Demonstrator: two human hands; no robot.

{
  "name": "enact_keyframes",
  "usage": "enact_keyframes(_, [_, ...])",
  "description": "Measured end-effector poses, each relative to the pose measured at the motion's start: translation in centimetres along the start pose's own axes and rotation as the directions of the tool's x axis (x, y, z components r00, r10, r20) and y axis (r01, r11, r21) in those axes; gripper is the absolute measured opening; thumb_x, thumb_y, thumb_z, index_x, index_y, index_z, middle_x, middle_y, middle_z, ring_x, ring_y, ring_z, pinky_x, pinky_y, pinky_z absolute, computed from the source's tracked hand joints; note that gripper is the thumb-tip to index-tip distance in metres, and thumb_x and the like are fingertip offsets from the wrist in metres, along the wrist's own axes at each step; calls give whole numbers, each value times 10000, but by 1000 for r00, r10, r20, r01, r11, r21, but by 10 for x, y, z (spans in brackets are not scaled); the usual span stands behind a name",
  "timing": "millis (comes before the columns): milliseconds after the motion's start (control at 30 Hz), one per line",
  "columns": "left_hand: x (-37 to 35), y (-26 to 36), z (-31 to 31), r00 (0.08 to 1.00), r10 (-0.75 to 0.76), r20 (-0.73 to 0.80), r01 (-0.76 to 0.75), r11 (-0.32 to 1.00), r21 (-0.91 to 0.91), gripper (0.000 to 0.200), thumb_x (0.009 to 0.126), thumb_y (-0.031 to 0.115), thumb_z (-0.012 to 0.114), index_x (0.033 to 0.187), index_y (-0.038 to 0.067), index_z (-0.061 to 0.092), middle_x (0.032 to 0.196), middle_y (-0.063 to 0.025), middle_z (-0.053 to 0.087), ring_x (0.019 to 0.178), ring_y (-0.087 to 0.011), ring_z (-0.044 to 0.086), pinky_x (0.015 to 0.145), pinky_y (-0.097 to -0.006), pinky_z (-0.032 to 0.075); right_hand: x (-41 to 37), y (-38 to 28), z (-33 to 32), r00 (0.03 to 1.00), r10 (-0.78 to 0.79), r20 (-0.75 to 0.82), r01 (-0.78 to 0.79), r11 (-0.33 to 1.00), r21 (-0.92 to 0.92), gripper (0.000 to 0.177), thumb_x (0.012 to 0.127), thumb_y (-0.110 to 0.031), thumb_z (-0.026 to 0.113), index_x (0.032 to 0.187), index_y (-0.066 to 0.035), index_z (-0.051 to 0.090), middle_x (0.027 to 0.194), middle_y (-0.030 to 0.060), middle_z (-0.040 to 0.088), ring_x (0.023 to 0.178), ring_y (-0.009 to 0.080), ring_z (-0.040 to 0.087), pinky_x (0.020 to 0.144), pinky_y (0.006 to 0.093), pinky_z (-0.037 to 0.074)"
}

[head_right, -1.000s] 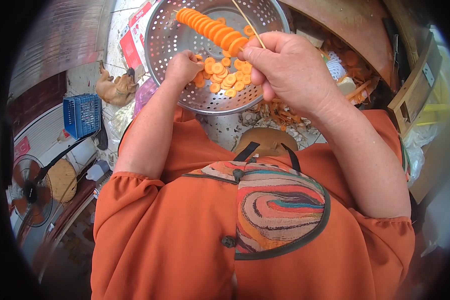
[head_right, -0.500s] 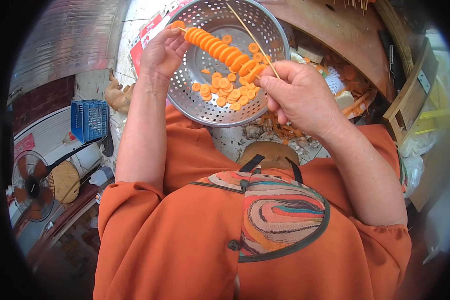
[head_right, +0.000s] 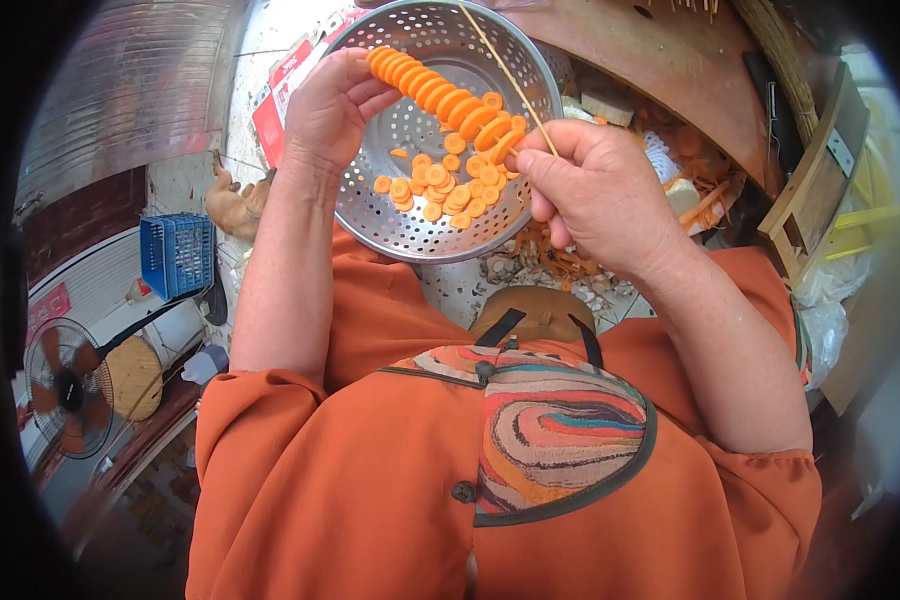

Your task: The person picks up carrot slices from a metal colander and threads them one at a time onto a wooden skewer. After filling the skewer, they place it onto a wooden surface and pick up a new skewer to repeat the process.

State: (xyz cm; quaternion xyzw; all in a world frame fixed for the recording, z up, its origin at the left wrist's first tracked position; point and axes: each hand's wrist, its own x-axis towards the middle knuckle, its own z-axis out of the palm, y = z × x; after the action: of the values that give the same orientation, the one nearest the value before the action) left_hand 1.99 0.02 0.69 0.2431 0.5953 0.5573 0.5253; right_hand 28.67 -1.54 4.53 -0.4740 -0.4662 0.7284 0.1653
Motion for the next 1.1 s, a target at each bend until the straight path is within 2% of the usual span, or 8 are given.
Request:
enact_keyframes(467, [33, -13, 15, 997, 34, -72, -29, 997, 73, 209, 831, 115, 589, 996, -13, 603, 995, -123, 651, 865, -240, 667, 766, -346, 553, 7, -7, -11, 995, -26, -91, 36, 994, 100, 189, 930, -192, 542, 922, -25, 630, 615, -23, 547, 429, 21, 445, 397, 171, 346])
enact_keyframes(567, [58, -41, -1, 1000, 16, -6, -7, 700, 714, 253, 809, 167, 672, 1011, 18, 635, 935, -93, 671, 819, -190, 666, 721, -301, 533, 9, -7, -15, 993, -33, -111, 47, 991, 126, 191, 929, -193, 543, 926, -20, 627, 617, -23, 550, 430, 21, 449, 398, 167, 347])
enact_keyframes(600, [60, -51, -2, 1000, 10, -2, -6, 702, 712, 253, 809, 167, 672, 1011, 18, 635, 935, -93, 671, 819, -190, 666, 721, -301, 533, 9, -7, -15, 994, -21, -103, 33, 992, 119, 191, 928, -196, 547, 919, -23, 628, 618, -24, 552, 432, 20, 451, 399, 166, 348])
enact_keyframes(667, [60, -68, -1, 999, 21, 32, -37, 303, 952, 310, 769, 221, 701, 1013, 36, 651, 919, -105, 690, 861, -224, 676, 783, -320, 531, 10, -7, -14, 995, -5, -99, 16, 994, 113, 191, 926, -200, 550, 912, -26, 629, 620, -24, 554, 433, 19, 453, 400, 165, 349])
enact_keyframes(800, [72, -95, -4, 993, 76, 91, -97, 81, 992, 318, 732, 239, 736, 981, 63, 646, 964, -124, 679, 960, -270, 636, 851, -370, 500, 12, -9, -13, 997, 4, -80, 5, 994, 108, 197, 922, -216, 564, 886, -33, 628, 621, -26, 558, 437, 18, 458, 404, 167, 350])
enact_keyframes(967, [73, -74, 1, 993, -111, 29, -13, 147, 989, 319, 702, 188, 759, 958, 51, 628, 1006, -145, 659, 865, -249, 658, 762, -347, 531, 16, -8, -13, 998, 11, -57, -5, 995, 99, 206, 920, -231, 577, 865, -37, 621, 620, -24, 560, 439, 18, 459, 409, 169, 350])
enact_keyframes(1067, [71, -56, 1, 966, -254, -46, 193, 589, 785, 278, 752, 112, 720, 985, 14, 604, 1014, -152, 648, 836, -204, 662, 729, -312, 558, 14, -8, -11, 998, 36, -59, -32, 997, 75, 202, 922, -227, 578, 861, -38, 616, 619, -22, 559, 440, 18, 459, 407, 170, 346])
enact_keyframes(1100, [71, -47, 0, 980, -199, -17, 179, 838, 515, 257, 778, 67, 686, 1005, -9, 590, 1006, -155, 641, 847, -201, 657, 739, -309, 569, 14, -7, -10, 998, 39, -54, -35, 997, 65, 200, 923, -225, 577, 863, -38, 616, 616, -22, 557, 440, 18, 459, 406, 170, 345])
